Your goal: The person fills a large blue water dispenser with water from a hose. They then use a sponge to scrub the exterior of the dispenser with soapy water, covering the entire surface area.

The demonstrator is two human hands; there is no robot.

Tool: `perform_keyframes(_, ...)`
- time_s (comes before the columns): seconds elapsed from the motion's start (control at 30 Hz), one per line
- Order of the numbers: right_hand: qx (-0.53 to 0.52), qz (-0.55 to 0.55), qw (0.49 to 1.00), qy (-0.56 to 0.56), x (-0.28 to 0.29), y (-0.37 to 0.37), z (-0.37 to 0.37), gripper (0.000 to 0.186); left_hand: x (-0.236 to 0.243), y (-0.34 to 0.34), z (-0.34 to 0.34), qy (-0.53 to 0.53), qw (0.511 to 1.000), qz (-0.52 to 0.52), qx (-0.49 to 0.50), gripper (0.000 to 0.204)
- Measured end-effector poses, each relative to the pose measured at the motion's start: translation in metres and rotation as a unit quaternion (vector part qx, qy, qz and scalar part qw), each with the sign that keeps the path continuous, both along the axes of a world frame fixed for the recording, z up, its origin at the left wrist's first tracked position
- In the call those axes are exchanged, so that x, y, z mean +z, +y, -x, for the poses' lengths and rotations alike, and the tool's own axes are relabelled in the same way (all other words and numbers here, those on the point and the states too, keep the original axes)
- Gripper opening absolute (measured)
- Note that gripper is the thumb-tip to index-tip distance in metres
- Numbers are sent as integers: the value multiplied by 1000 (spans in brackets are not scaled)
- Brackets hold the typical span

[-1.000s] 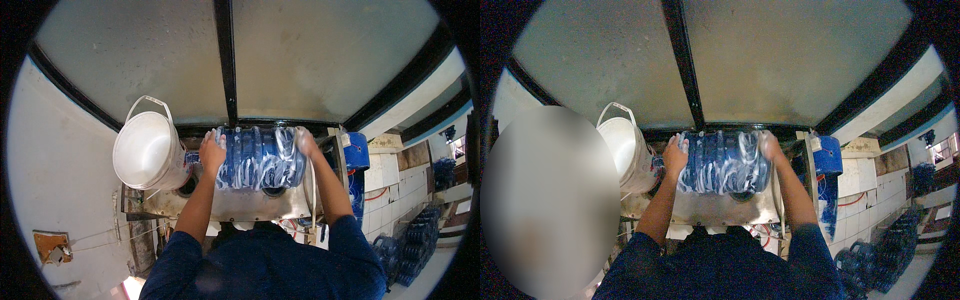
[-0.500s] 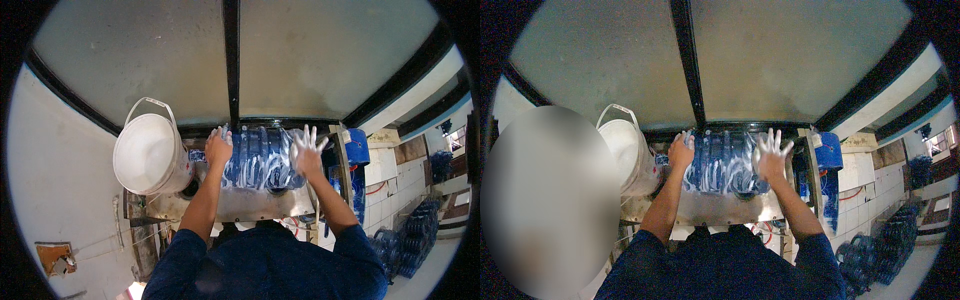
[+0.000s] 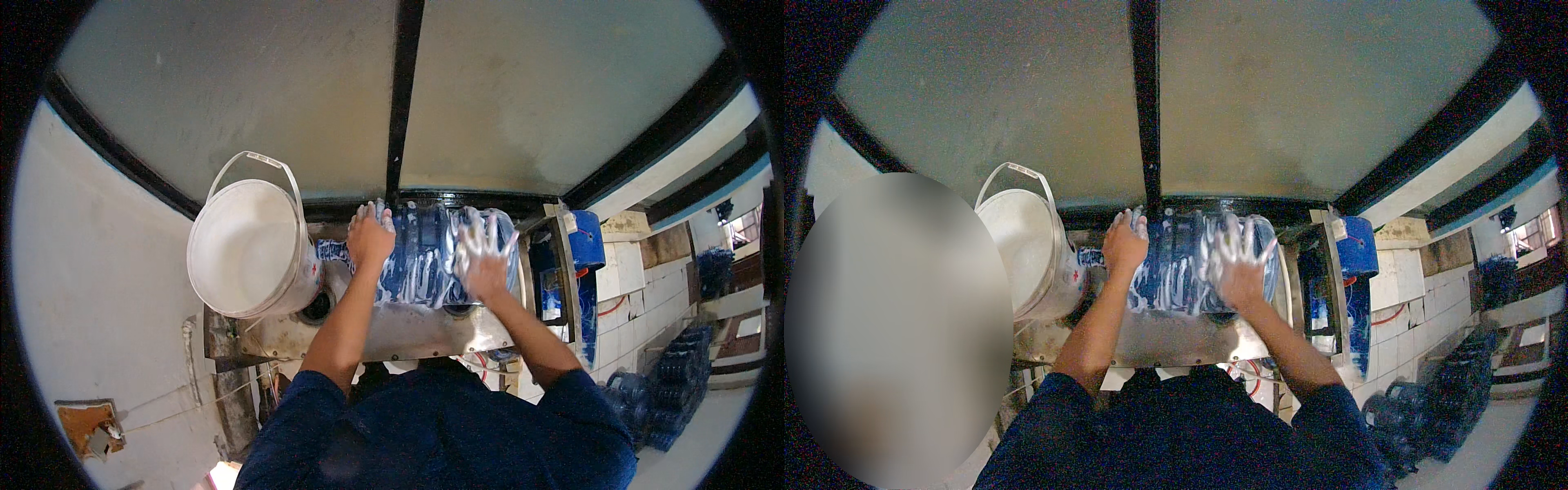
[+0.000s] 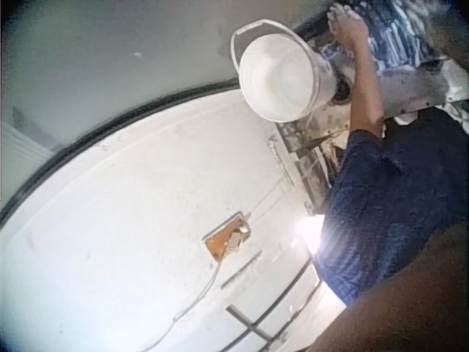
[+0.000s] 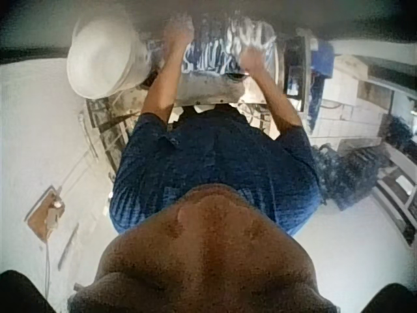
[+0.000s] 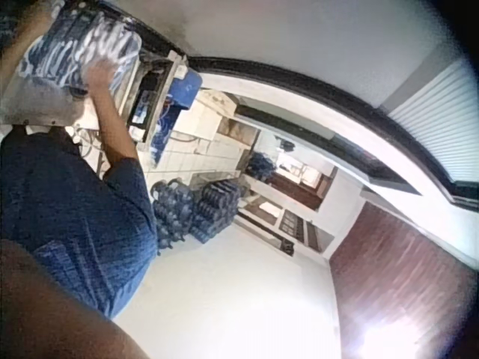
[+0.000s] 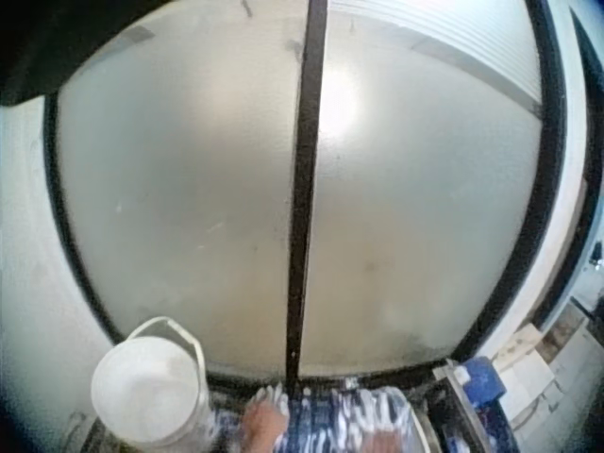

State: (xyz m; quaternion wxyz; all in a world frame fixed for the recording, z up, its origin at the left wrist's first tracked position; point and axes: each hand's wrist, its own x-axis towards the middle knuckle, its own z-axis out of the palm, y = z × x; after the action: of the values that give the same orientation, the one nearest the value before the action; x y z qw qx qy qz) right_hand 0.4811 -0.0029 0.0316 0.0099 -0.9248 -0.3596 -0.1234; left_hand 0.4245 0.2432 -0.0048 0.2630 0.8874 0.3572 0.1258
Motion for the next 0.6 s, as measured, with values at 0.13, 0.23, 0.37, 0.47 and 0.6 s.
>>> perform_keyframes(0.13,-137,111,943,283,-29,44,-112,56,-1,-18,-2,-15,1000,-2,-23,55)
perform_keyframes(0.23,-97,89,932,339,10,102,-104,50,8,-12,1,-2,1000,6,1,56)
perform_keyframes(0.37,-89,-98,968,215,-15,112,-14,48,14,-4,-3,3,1000,20,3,53)
perform_keyframes(0.47,81,-80,987,113,-28,57,25,59,3,-2,-4,-16,1000,14,18,53)
perform_keyframes(0.6,-4,-40,996,78,6,61,-3,67,-1,-2,-1,-26,1000,-4,7,52)
